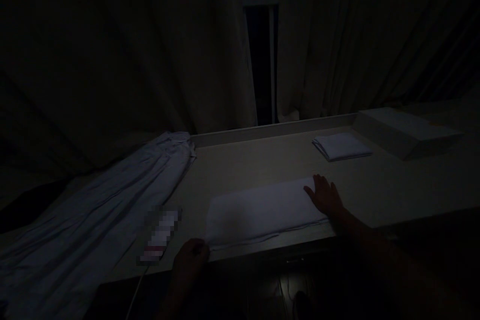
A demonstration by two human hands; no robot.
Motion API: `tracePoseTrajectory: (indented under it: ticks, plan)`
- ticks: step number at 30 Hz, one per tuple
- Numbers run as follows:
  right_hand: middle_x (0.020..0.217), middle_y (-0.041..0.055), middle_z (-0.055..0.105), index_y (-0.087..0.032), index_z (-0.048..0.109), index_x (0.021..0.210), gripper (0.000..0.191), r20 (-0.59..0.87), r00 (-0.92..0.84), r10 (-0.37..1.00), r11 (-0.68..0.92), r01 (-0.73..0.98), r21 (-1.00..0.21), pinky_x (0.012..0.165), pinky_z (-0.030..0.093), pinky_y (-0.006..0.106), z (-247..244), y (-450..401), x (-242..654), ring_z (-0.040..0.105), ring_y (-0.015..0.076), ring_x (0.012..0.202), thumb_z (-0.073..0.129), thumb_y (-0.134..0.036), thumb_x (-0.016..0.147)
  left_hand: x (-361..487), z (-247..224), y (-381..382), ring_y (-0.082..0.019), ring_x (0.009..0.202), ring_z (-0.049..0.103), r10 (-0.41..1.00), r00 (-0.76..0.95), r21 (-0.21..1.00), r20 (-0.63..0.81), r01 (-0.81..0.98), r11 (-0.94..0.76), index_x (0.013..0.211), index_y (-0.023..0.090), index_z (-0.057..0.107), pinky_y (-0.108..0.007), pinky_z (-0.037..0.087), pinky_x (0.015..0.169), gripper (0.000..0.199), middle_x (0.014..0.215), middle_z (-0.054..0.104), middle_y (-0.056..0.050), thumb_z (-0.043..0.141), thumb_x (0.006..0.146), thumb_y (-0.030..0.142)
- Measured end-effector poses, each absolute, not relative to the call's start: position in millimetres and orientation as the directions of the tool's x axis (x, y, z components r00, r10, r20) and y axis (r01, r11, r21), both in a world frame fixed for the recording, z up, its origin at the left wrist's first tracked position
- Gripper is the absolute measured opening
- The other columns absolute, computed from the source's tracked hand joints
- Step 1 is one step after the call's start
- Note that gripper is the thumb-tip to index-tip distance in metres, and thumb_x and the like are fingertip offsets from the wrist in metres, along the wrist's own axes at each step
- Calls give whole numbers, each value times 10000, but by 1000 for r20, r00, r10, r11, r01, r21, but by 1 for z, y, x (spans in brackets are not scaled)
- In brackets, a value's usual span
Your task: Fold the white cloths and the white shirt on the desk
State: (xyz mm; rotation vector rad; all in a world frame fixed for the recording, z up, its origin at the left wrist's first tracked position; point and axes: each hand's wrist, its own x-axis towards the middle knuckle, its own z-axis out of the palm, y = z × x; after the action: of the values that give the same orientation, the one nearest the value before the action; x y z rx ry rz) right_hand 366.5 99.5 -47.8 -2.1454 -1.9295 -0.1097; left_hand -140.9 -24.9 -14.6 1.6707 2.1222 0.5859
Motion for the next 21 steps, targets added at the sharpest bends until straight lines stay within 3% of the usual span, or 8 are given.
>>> tracePoseTrajectory:
  ticks: [6,10,13,17,21]
  plan:
    - [1560,179,247,-75,259,1503,819,223,110,969,-84,989,-122,1142,94,548,-40,99,366,169,320,1444,178,-660,935,-148,-12,-25,-202,839,657,978,-187,577,-87,791,203,900,211,665,-286,480,740,290,888,704,-26,517,764,421]
    - [1576,174,197,-76,309,1486,760,295,51,954,-32,997,-70,1139,18,584,-19,90,343,78,330,1462,200,-609,955,-151,-8,-30,-216,925,642,997,-62,642,-42,763,74,943,217,661,-325,493,820,319,967,689,-37,557,756,454]
    - [1585,127,195,-142,346,1482,710,305,-131,943,154,987,-54,1143,-12,586,-2,73,299,32,317,1469,244,-607,955,-151,-5,-31,-222,932,636,997,-73,690,-37,719,79,952,217,663,-338,495,831,365,980,681,-42,582,752,512]
    - [1591,47,186,-292,327,1493,658,278,-407,870,452,884,-121,1156,11,577,6,44,225,68,309,1468,310,-643,937,-147,-2,-30,-214,847,640,984,-164,676,-68,718,167,824,212,673,-318,489,757,383,877,677,-36,537,785,567]
    - [1590,46,175,-320,290,1504,672,248,-505,827,553,810,-196,1148,48,606,-3,24,174,100,326,1462,316,-665,928,-142,-4,-30,-198,811,628,984,-180,623,-15,768,150,746,214,643,-306,477,740,368,817,654,-24,509,805,552]
